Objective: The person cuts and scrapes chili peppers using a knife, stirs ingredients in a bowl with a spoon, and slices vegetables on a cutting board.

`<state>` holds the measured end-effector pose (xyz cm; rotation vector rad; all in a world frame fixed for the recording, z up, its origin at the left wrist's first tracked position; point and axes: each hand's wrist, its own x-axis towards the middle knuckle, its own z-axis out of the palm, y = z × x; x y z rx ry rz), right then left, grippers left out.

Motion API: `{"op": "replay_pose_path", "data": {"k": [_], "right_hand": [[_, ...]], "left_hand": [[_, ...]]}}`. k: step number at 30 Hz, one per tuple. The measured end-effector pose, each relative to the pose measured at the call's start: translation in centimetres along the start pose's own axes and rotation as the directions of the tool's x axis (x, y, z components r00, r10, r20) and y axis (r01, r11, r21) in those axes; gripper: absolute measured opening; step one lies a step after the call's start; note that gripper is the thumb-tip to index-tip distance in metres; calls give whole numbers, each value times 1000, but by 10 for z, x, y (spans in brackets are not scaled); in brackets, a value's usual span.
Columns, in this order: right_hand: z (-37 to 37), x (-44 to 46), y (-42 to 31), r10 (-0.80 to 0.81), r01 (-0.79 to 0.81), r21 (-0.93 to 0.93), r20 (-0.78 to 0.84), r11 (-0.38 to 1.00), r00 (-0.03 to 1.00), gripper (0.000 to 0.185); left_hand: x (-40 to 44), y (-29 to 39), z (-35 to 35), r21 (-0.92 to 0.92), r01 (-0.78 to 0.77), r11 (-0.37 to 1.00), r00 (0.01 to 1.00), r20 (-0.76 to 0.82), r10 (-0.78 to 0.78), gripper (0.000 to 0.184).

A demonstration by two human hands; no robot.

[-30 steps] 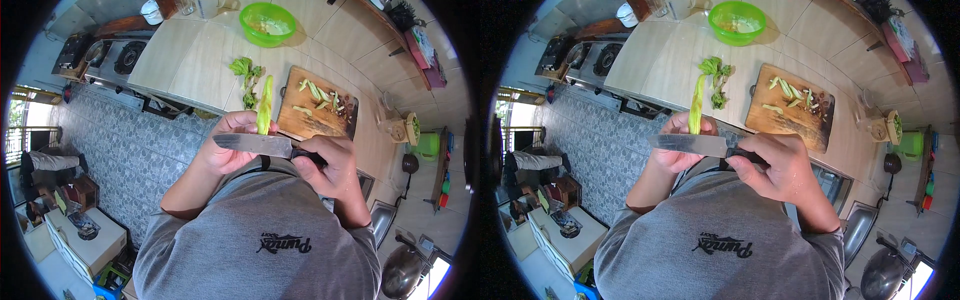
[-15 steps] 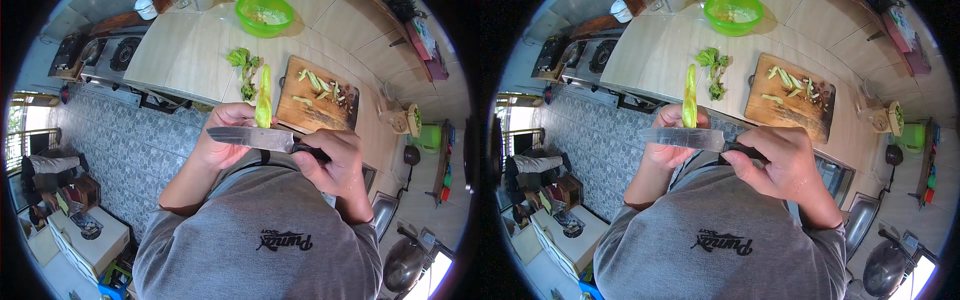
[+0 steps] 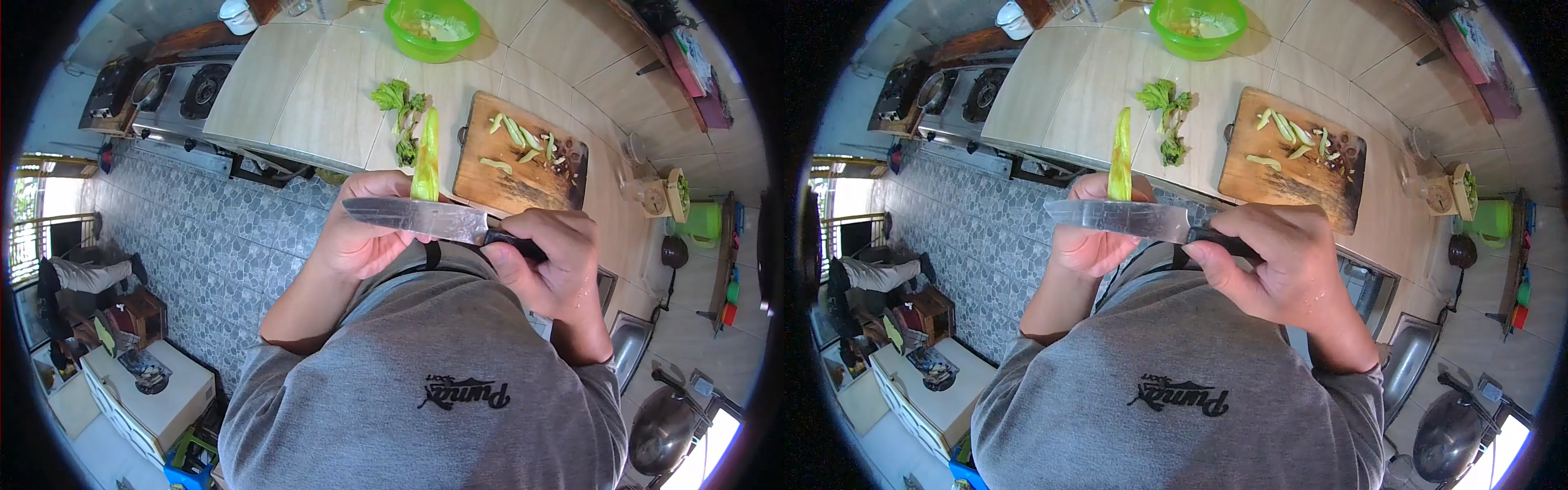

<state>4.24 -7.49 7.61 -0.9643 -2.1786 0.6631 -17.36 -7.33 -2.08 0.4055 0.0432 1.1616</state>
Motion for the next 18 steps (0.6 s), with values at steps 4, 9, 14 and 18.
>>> {"op": "replay_pose_path", "data": {"k": [4,9,14,18], "right_hand": [[1,2,-6,-8,8,-3,23,1000,1000,21],[4,4,-2,-17,17,-2,2,1000,1000,21],[4,3,-3,1,-1,6,-10,1000,1000,21],[2,2,-4,-12,12,-7,-17,1000,1000,21]], "left_hand": [[3,-1,0,64,-36,997,999,3,35,19],[4,0,9,161,-64,985,996,-54,73,24],[4,-2,2,47,-70,996,997,-5,71,19],[3,-1,1,73,-66,995,998,-13,68,23]]}}
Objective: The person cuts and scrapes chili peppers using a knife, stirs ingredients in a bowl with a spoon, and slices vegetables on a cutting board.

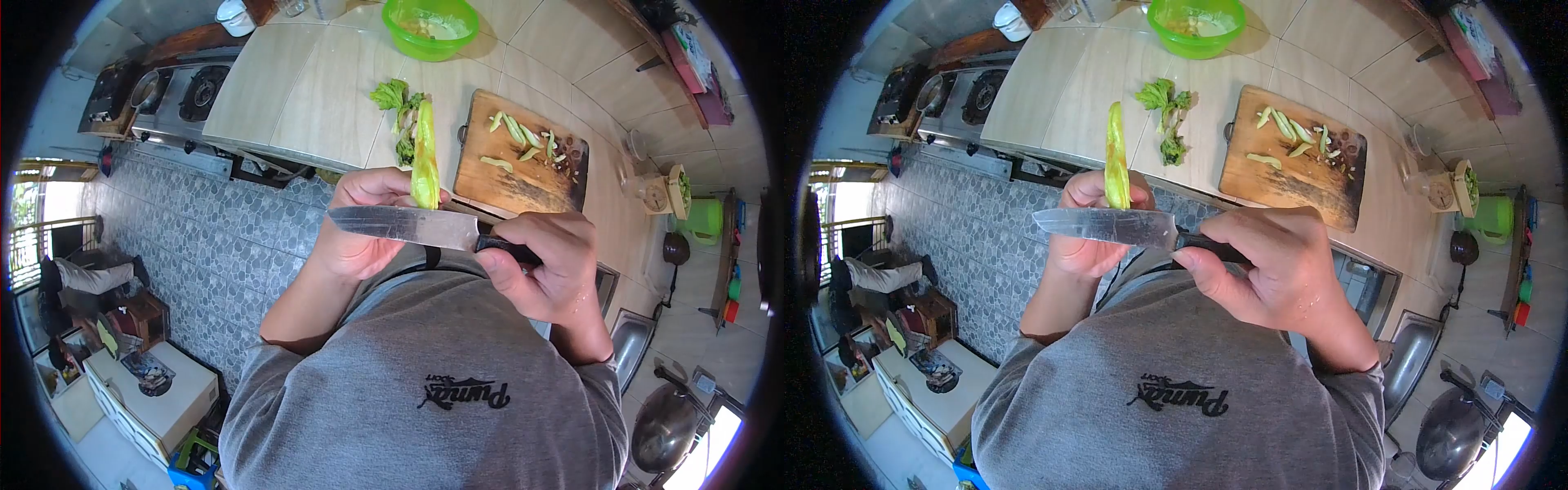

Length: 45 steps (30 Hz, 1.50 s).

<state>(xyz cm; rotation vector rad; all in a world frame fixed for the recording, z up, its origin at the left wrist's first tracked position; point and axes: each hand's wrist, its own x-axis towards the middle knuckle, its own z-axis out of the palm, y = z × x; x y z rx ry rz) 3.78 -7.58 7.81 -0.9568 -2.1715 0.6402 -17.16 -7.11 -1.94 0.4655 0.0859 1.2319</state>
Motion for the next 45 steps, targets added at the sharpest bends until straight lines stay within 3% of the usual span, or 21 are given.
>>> {"op": "replay_pose_path", "data": {"k": [20,26,29,41,45], "right_hand": [[-3,1,-3,3,-3,19,4,1000,1000,22],[-1,-1,-2,3,-3,28,-4,1000,1000,22],[-2,0,-1,-5,5,21,-20,1000,1000,22],[-5,0,1,7,-7,19,-17,1000,1000,22],[-6,0,1,10,-10,31,1,999,1000,21]], "left_hand": [[-1,4,5,67,3,998,1000,-18,-2,27],[0,4,10,-41,27,999,999,-39,-28,26],[1,4,7,41,-4,999,1000,-9,4,26],[4,4,6,66,16,998,1000,-24,-14,26],[5,3,9,127,-5,992,999,-31,9,17]]}}
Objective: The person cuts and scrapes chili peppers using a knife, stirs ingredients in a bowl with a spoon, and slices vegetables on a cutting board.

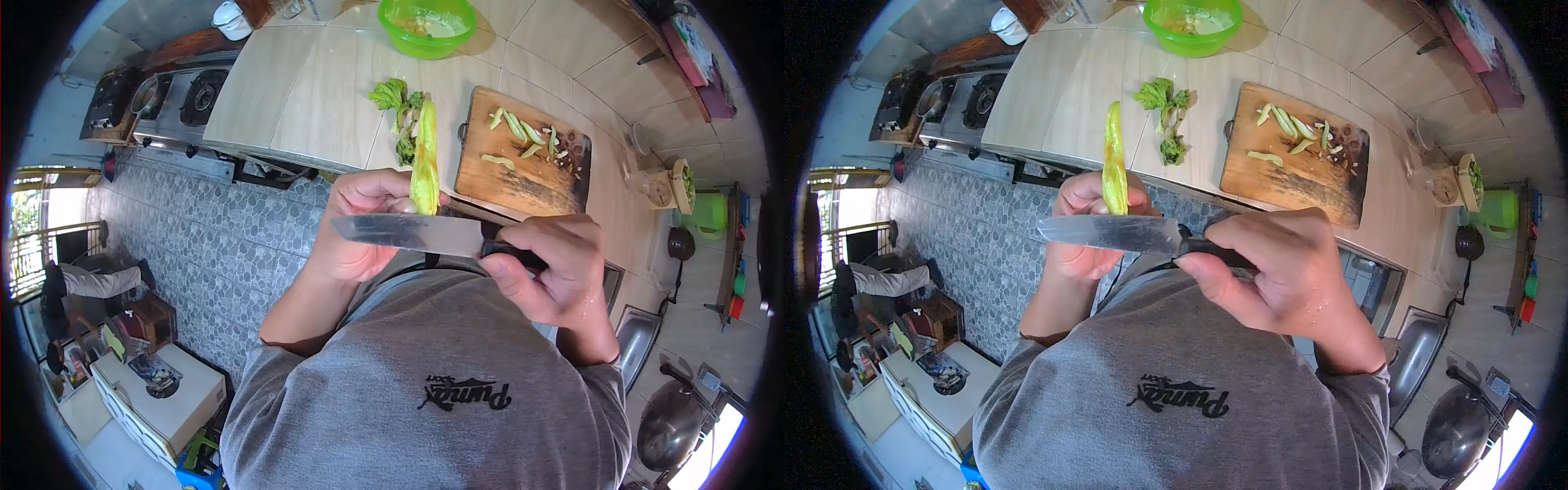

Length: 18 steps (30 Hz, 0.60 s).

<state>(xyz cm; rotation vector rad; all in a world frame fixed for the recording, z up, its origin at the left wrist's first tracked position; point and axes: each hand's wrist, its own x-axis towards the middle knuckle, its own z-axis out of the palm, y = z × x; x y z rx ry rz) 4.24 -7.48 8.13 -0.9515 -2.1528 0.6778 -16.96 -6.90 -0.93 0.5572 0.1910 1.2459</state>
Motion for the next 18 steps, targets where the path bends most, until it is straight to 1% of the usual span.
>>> {"op": "replay_pose_path", "data": {"k": [2,6,8,11,14,18], "right_hand": [[0,0,-1,-9,9,-10,7,1000,1000,21],[1,1,0,-27,27,-29,-2,999,1000,21],[1,-1,0,-30,30,-24,-10,999,1000,21],[0,-3,1,-41,41,-16,-17,999,999,22],[0,-2,0,-64,63,-33,-18,997,998,22],[-2,-6,0,-52,50,-53,-25,997,998,23]], "left_hand": [[0,-1,-2,-8,4,1000,1000,-7,-4,14],[0,1,-2,5,11,1000,1000,-29,-11,13],[-2,1,-2,24,23,999,999,-29,-23,15],[-2,-2,0,55,-24,998,1000,9,23,23],[-3,-1,3,37,5,999,1000,-1,-5,31],[-4,-2,4,42,4,999,1000,11,-4,31]]}}
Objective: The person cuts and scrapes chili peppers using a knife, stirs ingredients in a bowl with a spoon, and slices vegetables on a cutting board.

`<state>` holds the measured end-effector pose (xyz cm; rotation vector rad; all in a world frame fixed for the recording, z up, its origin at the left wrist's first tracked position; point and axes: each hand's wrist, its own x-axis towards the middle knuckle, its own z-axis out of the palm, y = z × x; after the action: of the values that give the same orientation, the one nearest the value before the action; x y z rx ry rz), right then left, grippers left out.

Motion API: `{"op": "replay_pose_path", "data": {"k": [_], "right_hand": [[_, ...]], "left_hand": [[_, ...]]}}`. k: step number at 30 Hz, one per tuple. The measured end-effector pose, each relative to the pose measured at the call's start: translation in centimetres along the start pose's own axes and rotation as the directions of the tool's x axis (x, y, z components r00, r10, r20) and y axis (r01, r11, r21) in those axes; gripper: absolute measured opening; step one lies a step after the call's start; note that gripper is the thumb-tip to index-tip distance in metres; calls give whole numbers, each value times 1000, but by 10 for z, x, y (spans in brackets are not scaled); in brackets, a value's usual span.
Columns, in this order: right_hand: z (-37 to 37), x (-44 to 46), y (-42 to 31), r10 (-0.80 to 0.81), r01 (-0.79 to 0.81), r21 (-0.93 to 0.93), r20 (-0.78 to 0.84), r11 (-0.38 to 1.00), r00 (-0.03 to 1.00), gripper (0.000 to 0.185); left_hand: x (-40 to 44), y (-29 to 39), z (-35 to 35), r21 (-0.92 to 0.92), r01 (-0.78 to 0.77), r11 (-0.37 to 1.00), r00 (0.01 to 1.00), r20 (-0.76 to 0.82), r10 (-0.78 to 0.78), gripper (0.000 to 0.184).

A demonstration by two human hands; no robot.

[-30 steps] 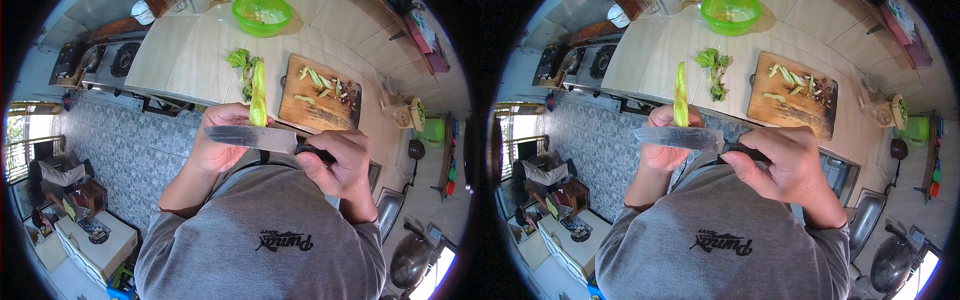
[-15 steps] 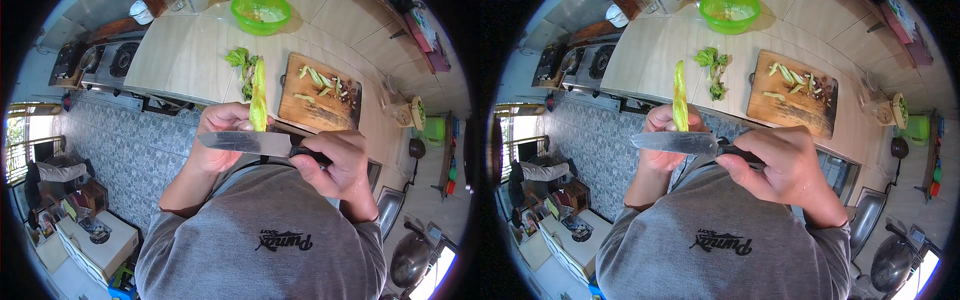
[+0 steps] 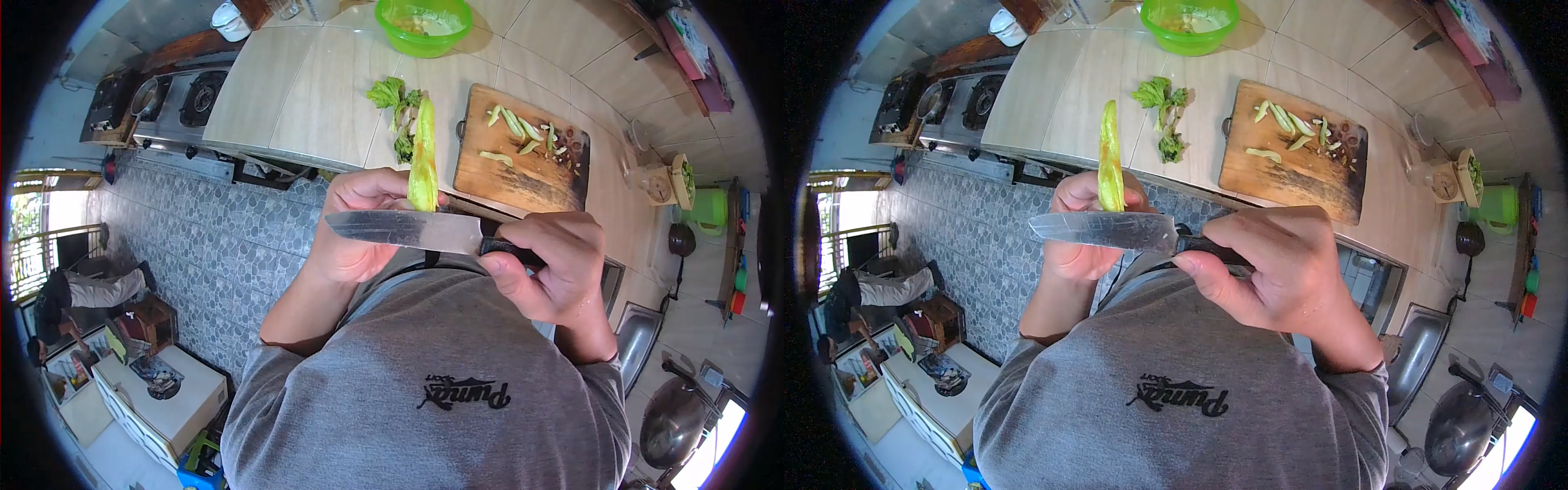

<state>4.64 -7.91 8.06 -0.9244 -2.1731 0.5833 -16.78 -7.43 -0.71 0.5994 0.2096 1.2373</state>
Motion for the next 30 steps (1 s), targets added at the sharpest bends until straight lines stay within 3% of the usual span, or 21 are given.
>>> {"op": "replay_pose_path", "data": {"k": [30], "right_hand": [[-21,-21,12,17,-17,-19,-15,1000,1000,23]], "left_hand": [[4,-20,13,72,-17,997,1000,-3,18,34]]}}
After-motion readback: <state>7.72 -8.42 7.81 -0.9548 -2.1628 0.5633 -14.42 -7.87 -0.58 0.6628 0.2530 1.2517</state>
